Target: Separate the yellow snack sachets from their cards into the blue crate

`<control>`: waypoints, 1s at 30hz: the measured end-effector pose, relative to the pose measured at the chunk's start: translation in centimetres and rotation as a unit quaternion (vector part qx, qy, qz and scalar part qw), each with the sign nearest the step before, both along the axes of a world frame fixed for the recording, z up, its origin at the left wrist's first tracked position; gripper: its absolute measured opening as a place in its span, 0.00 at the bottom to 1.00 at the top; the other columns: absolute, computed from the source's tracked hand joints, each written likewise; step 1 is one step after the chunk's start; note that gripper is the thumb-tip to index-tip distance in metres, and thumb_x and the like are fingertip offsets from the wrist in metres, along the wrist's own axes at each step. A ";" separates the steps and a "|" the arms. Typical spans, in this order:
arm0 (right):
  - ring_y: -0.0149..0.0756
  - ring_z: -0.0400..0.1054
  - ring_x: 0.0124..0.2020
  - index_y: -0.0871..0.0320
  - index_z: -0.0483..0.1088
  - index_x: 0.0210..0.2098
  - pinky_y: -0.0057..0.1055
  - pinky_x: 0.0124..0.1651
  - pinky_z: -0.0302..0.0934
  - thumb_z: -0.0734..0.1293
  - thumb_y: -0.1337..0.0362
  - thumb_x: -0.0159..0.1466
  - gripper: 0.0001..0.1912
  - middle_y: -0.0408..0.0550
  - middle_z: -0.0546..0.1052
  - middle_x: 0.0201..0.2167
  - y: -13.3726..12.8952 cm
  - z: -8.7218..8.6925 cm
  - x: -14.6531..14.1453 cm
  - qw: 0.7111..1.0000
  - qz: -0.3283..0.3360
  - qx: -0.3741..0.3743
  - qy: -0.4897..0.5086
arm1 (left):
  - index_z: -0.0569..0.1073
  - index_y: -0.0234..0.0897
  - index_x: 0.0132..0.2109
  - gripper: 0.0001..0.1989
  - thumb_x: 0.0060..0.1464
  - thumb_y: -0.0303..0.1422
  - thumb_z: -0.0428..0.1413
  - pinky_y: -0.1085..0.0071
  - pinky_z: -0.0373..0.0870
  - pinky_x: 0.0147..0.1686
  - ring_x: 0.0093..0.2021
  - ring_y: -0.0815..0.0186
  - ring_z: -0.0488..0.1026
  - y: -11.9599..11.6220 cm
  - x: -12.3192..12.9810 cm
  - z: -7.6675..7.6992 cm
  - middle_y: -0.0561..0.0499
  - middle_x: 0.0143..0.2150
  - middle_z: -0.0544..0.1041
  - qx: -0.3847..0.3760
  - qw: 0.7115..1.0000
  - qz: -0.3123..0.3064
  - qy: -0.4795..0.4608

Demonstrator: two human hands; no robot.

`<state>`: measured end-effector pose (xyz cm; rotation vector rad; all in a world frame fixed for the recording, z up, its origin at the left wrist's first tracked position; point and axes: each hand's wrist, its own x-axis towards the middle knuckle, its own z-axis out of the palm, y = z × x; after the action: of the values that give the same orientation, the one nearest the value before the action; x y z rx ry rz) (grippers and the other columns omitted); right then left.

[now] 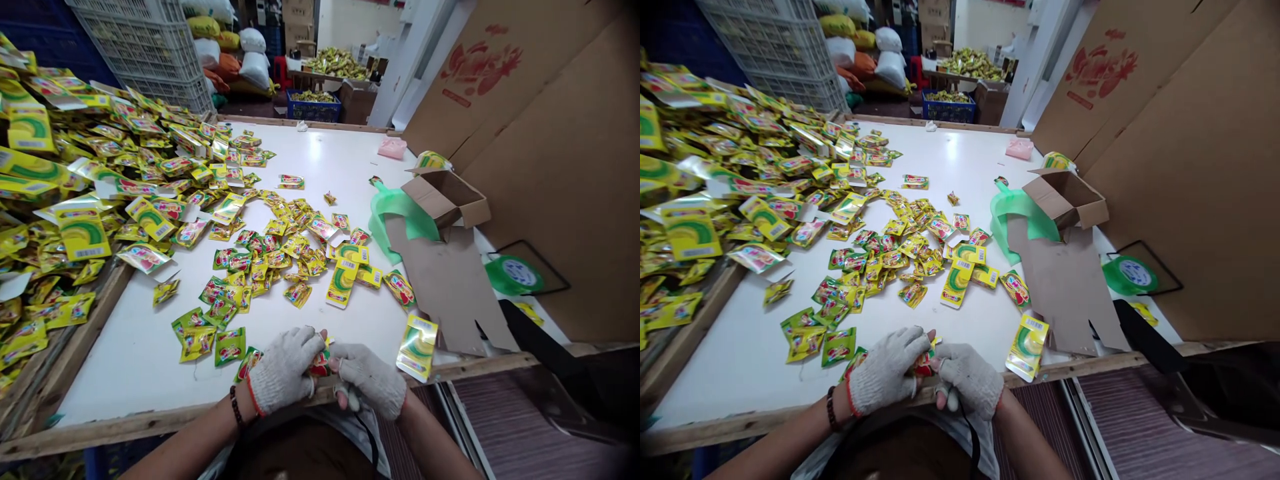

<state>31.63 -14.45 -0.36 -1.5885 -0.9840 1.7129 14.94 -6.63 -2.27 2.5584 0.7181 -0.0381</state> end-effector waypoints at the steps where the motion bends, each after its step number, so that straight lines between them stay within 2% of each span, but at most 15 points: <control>1: 0.27 0.57 0.11 0.59 0.70 0.32 0.24 0.14 0.49 0.60 0.54 0.60 0.15 0.45 0.72 0.17 -0.4 0.2 0.8 0.999 -0.025 0.007 -0.041 | 0.62 0.41 0.53 0.27 0.42 0.30 0.54 0.64 0.63 0.40 0.44 0.57 0.64 0.1 0.0 0.2 0.47 0.46 0.67 -0.006 1.000 -0.001 -0.002; 3: 0.31 0.63 0.17 0.58 0.70 0.32 0.27 0.20 0.56 0.59 0.58 0.59 0.12 0.48 0.74 0.25 -1.3 0.6 3.6 0.976 -0.102 0.043 -0.187 | 0.65 0.41 0.50 0.22 0.45 0.36 0.55 0.63 0.63 0.41 0.43 0.57 0.64 0.4 0.0 0.6 0.47 0.44 0.67 -0.016 1.000 -0.009 -0.016; 4: 0.34 0.66 0.22 0.58 0.69 0.34 0.29 0.24 0.58 0.60 0.60 0.57 0.10 0.49 0.74 0.30 -1.9 0.7 5.4 0.951 -0.142 0.058 -0.269 | 0.67 0.41 0.47 0.20 0.46 0.39 0.55 0.63 0.63 0.42 0.43 0.57 0.64 0.6 0.1 0.8 0.47 0.43 0.66 -0.019 0.999 -0.013 -0.028; 5: 0.37 0.68 0.27 0.58 0.69 0.36 0.31 0.29 0.60 0.61 0.61 0.56 0.11 0.51 0.74 0.33 -2.6 0.9 7.3 0.903 -0.179 0.079 -0.382 | 0.68 0.40 0.45 0.18 0.48 0.42 0.54 0.62 0.63 0.42 0.43 0.57 0.64 0.8 0.3 0.9 0.47 0.43 0.66 -0.022 0.999 -0.016 -0.042; 7: 0.43 0.68 0.35 0.60 0.67 0.44 0.33 0.34 0.59 0.63 0.62 0.54 0.18 0.56 0.72 0.37 -4.0 1.0 10.4 0.806 -0.190 0.068 -0.556 | 0.69 0.40 0.43 0.14 0.52 0.42 0.50 0.63 0.62 0.43 0.43 0.58 0.64 1.1 0.9 0.9 0.47 0.43 0.66 -0.022 0.997 -0.009 -0.074; 8: 0.44 0.68 0.36 0.61 0.65 0.47 0.33 0.33 0.58 0.64 0.61 0.53 0.22 0.56 0.72 0.37 -4.6 0.9 11.5 0.782 -0.178 0.048 -0.596 | 0.69 0.39 0.43 0.13 0.54 0.39 0.49 0.64 0.63 0.42 0.43 0.59 0.64 1.3 1.4 0.9 0.47 0.43 0.66 -0.021 0.996 0.002 -0.088; 9: 0.44 0.68 0.35 0.61 0.63 0.50 0.33 0.32 0.58 0.65 0.60 0.53 0.26 0.56 0.73 0.36 -4.9 0.7 12.0 0.777 -0.155 0.024 -0.610 | 0.68 0.39 0.43 0.11 0.56 0.37 0.47 0.66 0.63 0.42 0.43 0.61 0.65 1.5 1.8 0.8 0.47 0.42 0.66 -0.018 0.995 0.016 -0.097; 11: 0.44 0.69 0.33 0.60 0.59 0.55 0.32 0.31 0.57 0.67 0.59 0.52 0.32 0.55 0.74 0.35 -5.0 -0.3 11.8 0.791 -0.107 -0.007 -0.602 | 0.68 0.38 0.42 0.09 0.56 0.32 0.46 0.68 0.63 0.41 0.42 0.62 0.65 2.0 2.8 0.5 0.48 0.41 0.66 0.003 0.993 0.062 -0.098; 14: 0.44 0.71 0.33 0.58 0.50 0.61 0.32 0.31 0.58 0.68 0.63 0.50 0.41 0.56 0.74 0.38 -3.6 -2.3 9.6 0.797 -0.072 0.016 -0.599 | 0.66 0.37 0.42 0.09 0.54 0.32 0.49 0.67 0.63 0.41 0.43 0.60 0.66 3.7 3.8 0.0 0.46 0.43 0.66 0.072 0.977 0.187 -0.073; 16: 0.43 0.71 0.34 0.60 0.49 0.62 0.33 0.32 0.60 0.66 0.67 0.52 0.40 0.56 0.75 0.39 -2.4 -3.4 8.2 0.795 -0.076 0.052 -0.600 | 0.65 0.36 0.46 0.14 0.51 0.34 0.52 0.66 0.63 0.40 0.44 0.58 0.66 5.3 3.9 -0.4 0.44 0.45 0.65 0.092 0.956 0.273 -0.048; 18: 0.43 0.70 0.37 0.62 0.54 0.59 0.34 0.36 0.61 0.62 0.71 0.54 0.33 0.56 0.75 0.40 -1.4 -3.9 7.2 0.785 -0.068 0.118 -0.604 | 0.64 0.37 0.48 0.17 0.50 0.33 0.53 0.67 0.62 0.38 0.43 0.57 0.67 6.8 3.4 -0.9 0.44 0.45 0.66 0.064 0.946 0.317 -0.036; 22: 0.49 0.65 0.47 0.58 0.68 0.49 0.43 0.47 0.59 0.62 0.73 0.55 0.22 0.59 0.72 0.46 -0.6 -3.2 5.6 0.738 0.048 0.232 -0.632 | 0.66 0.38 0.41 0.10 0.50 0.29 0.50 0.71 0.60 0.32 0.36 0.63 0.68 8.1 1.8 -1.3 0.49 0.36 0.70 -0.004 0.951 0.306 -0.054; 24: 0.55 0.59 0.53 0.56 0.68 0.48 0.50 0.51 0.55 0.67 0.69 0.52 0.23 0.59 0.68 0.52 -0.3 -2.4 4.4 0.737 0.079 0.250 -0.623 | 0.66 0.37 0.36 0.04 0.50 0.30 0.50 0.74 0.59 0.29 0.31 0.67 0.67 7.8 1.2 -1.2 0.53 0.30 0.69 -0.025 0.955 0.289 -0.067; 27: 0.51 0.55 0.58 0.58 0.63 0.54 0.47 0.56 0.52 0.68 0.65 0.53 0.28 0.58 0.64 0.56 1.3 -1.5 2.4 0.780 0.029 0.313 -0.541 | 0.66 0.35 0.32 0.04 0.49 0.32 0.52 0.77 0.58 0.26 0.28 0.70 0.64 6.5 1.1 -0.6 0.56 0.27 0.67 -0.101 0.953 0.260 -0.123; 30: 0.42 0.66 0.47 0.60 0.64 0.51 0.37 0.47 0.61 0.63 0.64 0.57 0.22 0.55 0.72 0.47 4.4 -1.0 0.2 0.857 -0.015 0.325 -0.400 | 0.67 0.35 0.31 0.05 0.47 0.32 0.53 0.76 0.56 0.25 0.26 0.71 0.62 5.4 1.4 0.5 0.57 0.25 0.66 -0.145 0.954 0.206 -0.164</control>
<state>31.81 -10.03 -1.40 -1.7920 -1.6818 0.4964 16.35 -1.28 -1.79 2.0262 1.0102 0.3807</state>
